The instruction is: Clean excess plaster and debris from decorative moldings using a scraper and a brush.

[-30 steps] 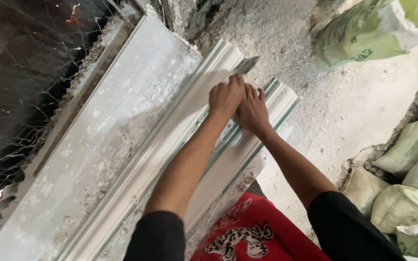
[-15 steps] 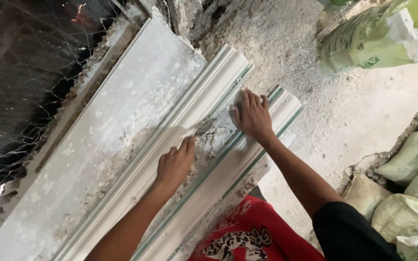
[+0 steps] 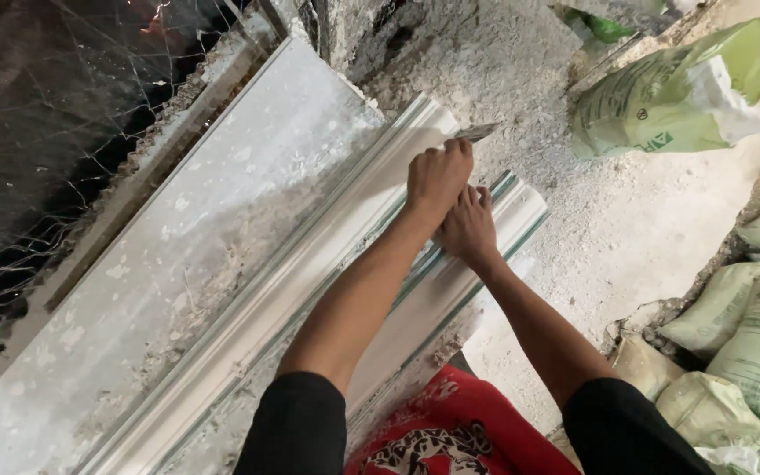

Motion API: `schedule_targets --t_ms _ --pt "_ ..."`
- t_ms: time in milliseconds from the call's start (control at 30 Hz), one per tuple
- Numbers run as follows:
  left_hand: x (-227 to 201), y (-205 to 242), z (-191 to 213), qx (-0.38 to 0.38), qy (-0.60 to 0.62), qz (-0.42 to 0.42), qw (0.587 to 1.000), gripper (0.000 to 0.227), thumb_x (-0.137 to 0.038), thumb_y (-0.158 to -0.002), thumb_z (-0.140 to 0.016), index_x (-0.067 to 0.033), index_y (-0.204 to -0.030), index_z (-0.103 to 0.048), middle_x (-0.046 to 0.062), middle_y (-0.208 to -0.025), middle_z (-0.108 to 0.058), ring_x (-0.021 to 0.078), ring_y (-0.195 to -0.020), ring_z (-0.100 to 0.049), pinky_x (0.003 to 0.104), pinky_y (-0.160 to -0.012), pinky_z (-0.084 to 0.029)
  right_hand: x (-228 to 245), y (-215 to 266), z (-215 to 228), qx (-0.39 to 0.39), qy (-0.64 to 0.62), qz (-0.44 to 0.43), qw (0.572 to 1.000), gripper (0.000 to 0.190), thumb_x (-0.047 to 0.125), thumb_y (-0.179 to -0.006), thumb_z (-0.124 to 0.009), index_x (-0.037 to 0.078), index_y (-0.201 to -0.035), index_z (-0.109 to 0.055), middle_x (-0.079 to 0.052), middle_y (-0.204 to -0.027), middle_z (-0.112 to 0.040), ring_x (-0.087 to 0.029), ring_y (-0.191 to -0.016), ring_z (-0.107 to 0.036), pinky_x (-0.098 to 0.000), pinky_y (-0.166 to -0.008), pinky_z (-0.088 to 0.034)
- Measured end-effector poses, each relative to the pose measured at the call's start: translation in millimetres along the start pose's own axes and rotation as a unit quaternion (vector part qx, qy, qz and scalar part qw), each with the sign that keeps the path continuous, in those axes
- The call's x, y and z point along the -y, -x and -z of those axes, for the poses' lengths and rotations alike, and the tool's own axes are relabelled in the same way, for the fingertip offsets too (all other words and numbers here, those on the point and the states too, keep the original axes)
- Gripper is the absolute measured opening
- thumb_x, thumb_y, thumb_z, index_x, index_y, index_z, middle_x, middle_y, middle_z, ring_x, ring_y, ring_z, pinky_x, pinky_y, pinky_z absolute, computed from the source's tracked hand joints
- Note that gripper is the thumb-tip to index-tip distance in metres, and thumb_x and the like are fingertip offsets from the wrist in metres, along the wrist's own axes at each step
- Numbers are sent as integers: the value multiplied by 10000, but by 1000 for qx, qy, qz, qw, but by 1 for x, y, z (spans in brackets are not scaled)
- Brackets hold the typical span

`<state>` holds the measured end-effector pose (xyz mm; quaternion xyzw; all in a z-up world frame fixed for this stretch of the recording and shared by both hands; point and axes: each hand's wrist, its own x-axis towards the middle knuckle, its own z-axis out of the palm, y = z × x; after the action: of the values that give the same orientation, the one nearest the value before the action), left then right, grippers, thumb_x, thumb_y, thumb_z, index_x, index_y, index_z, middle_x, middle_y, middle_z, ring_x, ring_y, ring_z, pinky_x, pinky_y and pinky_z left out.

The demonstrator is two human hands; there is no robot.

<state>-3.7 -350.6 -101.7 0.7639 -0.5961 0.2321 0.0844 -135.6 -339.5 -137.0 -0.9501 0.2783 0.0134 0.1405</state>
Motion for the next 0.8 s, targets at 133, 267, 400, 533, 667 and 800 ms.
schedule_targets --t_ms 133,267,400,533,667,800 --pt "40 -49 -23 139 166 -9 976 258 -112 -942 -498 -101 -1172 -615 66 -930 -695 382 -658 -740 592 -522 -583 19 -5 32 -19 -20 -38 999 596 475 -1000 -452 32 -1391 -532 -174 -1340 -555 -285 -1251 -546 -453 -1090 -290" --pt "137 -80 -8 258 -18 -81 963 323 -32 -931 -680 -62 -1252 -659 127 -1039 -728 161 -532 -549 258 -320 -426 24 -6 40 -29 -64 -40 997 755 499 -1047 -248 -96 -1481 -414 -310 -1432 -556 -415 -1294 -563 -559 -1113 -329" --pt "207 -4 -27 201 -37 -77 976 123 -138 -923 -606 -126 -936 -728 46 -904 -702 365 -692 -714 509 -521 -596 23 -2 41 -49 -46 -31 997 680 472 -1002 -457 -9 -1481 -413 -202 -1353 -569 -324 -1214 -604 -478 -1051 -334" --pt "219 -6 13 249 -10 -104 963 158 -67 -943 -554 -111 -978 -703 43 -874 -685 380 -642 -714 507 -540 -610 21 -3 39 -44 -40 -31 998 674 463 -1022 -442 -24 -1487 -409 -215 -1363 -562 -328 -1223 -595 -477 -1054 -326" --pt "224 -51 -2 317 -62 -132 937 292 -30 -872 -549 -170 -727 -761 24 -707 -720 331 -657 -751 481 -496 -562 24 -3 42 -8 -52 -45 998 700 493 -1023 -402 -13 -1505 -389 -208 -1395 -545 -319 -1273 -574 -484 -1087 -304" --pt "220 -125 14 480 73 18 874 212 -155 -874 -615 -121 -954 -809 148 -925 -776 437 -816 -763 595 -658 -597 23 -5 46 -16 -42 -45 998 676 483 -1041 -394 -26 -1487 -413 -212 -1381 -554 -324 -1270 -575 -482 -1090 -296"
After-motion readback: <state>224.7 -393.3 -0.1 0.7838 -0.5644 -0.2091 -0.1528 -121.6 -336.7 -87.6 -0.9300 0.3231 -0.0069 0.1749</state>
